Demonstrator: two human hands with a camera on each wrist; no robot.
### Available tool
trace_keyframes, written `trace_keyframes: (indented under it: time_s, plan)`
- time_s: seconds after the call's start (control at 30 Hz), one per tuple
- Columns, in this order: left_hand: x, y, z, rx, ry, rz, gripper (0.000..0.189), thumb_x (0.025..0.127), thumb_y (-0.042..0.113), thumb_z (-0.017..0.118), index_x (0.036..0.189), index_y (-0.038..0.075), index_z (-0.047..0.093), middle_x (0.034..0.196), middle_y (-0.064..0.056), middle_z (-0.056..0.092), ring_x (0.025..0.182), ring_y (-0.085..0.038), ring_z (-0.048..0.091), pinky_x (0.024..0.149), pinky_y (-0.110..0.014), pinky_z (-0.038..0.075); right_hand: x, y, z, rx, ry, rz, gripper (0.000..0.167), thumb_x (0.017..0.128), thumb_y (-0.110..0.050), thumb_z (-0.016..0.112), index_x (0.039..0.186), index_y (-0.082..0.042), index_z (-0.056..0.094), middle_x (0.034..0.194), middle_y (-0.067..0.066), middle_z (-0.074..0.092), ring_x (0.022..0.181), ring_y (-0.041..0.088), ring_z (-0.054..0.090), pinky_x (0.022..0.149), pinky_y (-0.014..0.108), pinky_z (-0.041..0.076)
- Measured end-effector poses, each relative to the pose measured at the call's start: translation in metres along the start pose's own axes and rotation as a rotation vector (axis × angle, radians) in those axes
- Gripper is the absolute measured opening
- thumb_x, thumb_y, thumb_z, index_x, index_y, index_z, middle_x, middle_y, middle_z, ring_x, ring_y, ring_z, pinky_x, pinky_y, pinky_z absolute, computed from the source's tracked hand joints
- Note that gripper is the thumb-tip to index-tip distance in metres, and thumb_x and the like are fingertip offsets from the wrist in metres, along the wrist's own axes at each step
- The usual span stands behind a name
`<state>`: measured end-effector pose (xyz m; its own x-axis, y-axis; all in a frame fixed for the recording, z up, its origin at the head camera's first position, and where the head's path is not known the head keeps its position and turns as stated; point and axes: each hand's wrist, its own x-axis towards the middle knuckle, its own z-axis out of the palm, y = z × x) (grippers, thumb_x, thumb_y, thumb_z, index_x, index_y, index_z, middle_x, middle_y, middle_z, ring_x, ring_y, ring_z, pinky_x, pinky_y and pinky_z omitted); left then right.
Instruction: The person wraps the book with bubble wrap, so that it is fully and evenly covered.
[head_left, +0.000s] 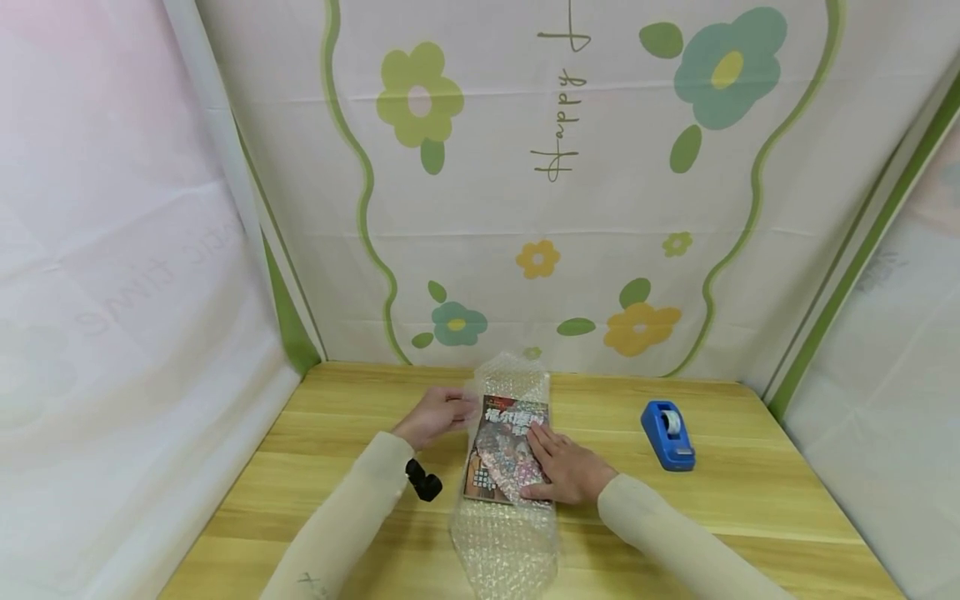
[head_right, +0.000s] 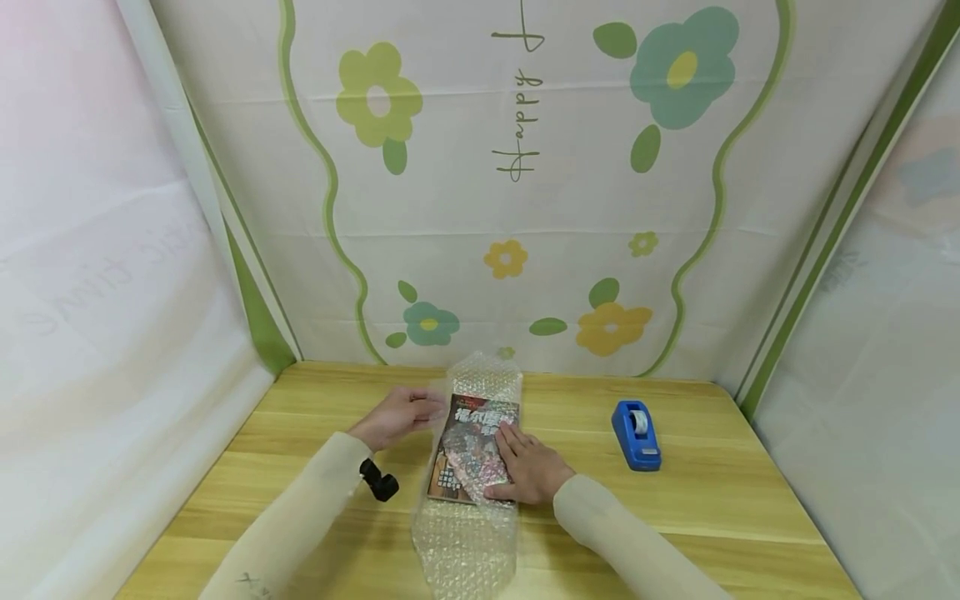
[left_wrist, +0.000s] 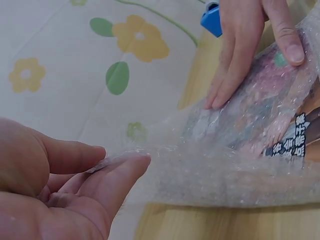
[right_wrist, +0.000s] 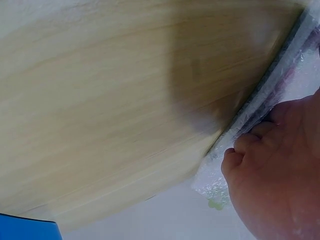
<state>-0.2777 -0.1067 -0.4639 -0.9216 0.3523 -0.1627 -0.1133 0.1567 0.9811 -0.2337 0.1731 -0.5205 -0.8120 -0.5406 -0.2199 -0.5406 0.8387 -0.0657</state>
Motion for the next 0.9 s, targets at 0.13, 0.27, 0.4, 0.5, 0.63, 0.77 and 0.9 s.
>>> trace_keyframes:
  time_s: [0.13, 0.27, 0.4, 0.5, 0.63, 0.77, 0.9]
  plan:
    - [0.006, 0.0, 0.013, 0.024, -0.001, -0.007, 0.04, 0.11, 0.003, 0.05, 0.147, -0.012, 0.053, 0.15, -0.03, 0.057, 0.141, -0.044, 0.056, 0.115, -0.051, 0.05, -0.001, 0.001, -0.001, 0.004, 0.006, -0.004, 0.106, 0.099, -0.076, 0.049, 0.167, 0.0, 0.023, 0.177, 0.019, 0.02, 0.165, 0.035, 0.021, 0.131, 0.049, 0.029]
    - [0.01, -0.002, 0.024, 0.064, 0.004, 0.003, 0.038, 0.109, 0.002, 0.051, 0.143, -0.014, 0.057, 0.146, -0.03, 0.06, 0.137, -0.043, 0.06, 0.113, -0.053, 0.052, -0.002, 0.001, -0.002, 0.004, 0.012, -0.009, 0.105, 0.099, -0.075, 0.05, 0.167, 0.001, 0.023, 0.176, 0.02, 0.02, 0.164, 0.036, 0.021, 0.131, 0.049, 0.03]
    - [0.013, -0.005, 0.032, 0.136, 0.013, 0.03, 0.034, 0.109, 0.002, 0.052, 0.137, -0.014, 0.062, 0.146, -0.029, 0.06, 0.132, -0.041, 0.063, 0.105, -0.049, 0.058, -0.003, 0.0, -0.002, 0.007, 0.011, -0.012, 0.104, 0.1, -0.074, 0.05, 0.167, 0.001, 0.023, 0.176, 0.02, 0.02, 0.165, 0.036, 0.021, 0.131, 0.05, 0.03]
    - [0.014, -0.008, 0.036, 0.152, 0.008, 0.034, 0.036, 0.109, 0.003, 0.051, 0.14, -0.013, 0.06, 0.154, -0.029, 0.054, 0.138, -0.042, 0.059, 0.106, -0.049, 0.058, -0.003, 0.0, -0.002, 0.004, 0.007, -0.009, 0.104, 0.099, -0.075, 0.049, 0.167, 0.0, 0.023, 0.177, 0.019, 0.02, 0.165, 0.035, 0.02, 0.131, 0.049, 0.03]
    - [0.015, -0.011, 0.041, 0.159, 0.004, 0.019, 0.038, 0.109, 0.004, 0.051, 0.143, -0.012, 0.057, 0.155, -0.028, 0.053, 0.14, -0.043, 0.056, 0.107, -0.051, 0.057, -0.003, -0.001, -0.002, -0.002, 0.003, -0.001, 0.104, 0.099, -0.075, 0.049, 0.168, -0.002, 0.023, 0.177, 0.018, 0.02, 0.165, 0.033, 0.021, 0.131, 0.047, 0.029]
    - [0.017, -0.015, 0.044, 0.166, 0.012, -0.007, 0.038, 0.109, 0.004, 0.052, 0.143, -0.012, 0.057, 0.149, -0.028, 0.059, 0.138, -0.043, 0.058, 0.107, -0.052, 0.056, -0.003, -0.002, -0.003, -0.001, -0.005, 0.003, 0.103, 0.099, -0.076, 0.048, 0.168, -0.002, 0.023, 0.177, 0.018, 0.02, 0.165, 0.033, 0.02, 0.132, 0.046, 0.029]
    - [0.02, -0.019, 0.047, 0.148, 0.023, -0.024, 0.04, 0.109, 0.005, 0.053, 0.145, -0.013, 0.055, 0.147, -0.027, 0.06, 0.136, -0.042, 0.06, 0.107, -0.051, 0.057, -0.003, -0.002, -0.003, 0.001, -0.005, 0.001, 0.103, 0.1, -0.075, 0.048, 0.168, -0.001, 0.023, 0.177, 0.019, 0.02, 0.165, 0.034, 0.02, 0.131, 0.048, 0.03]
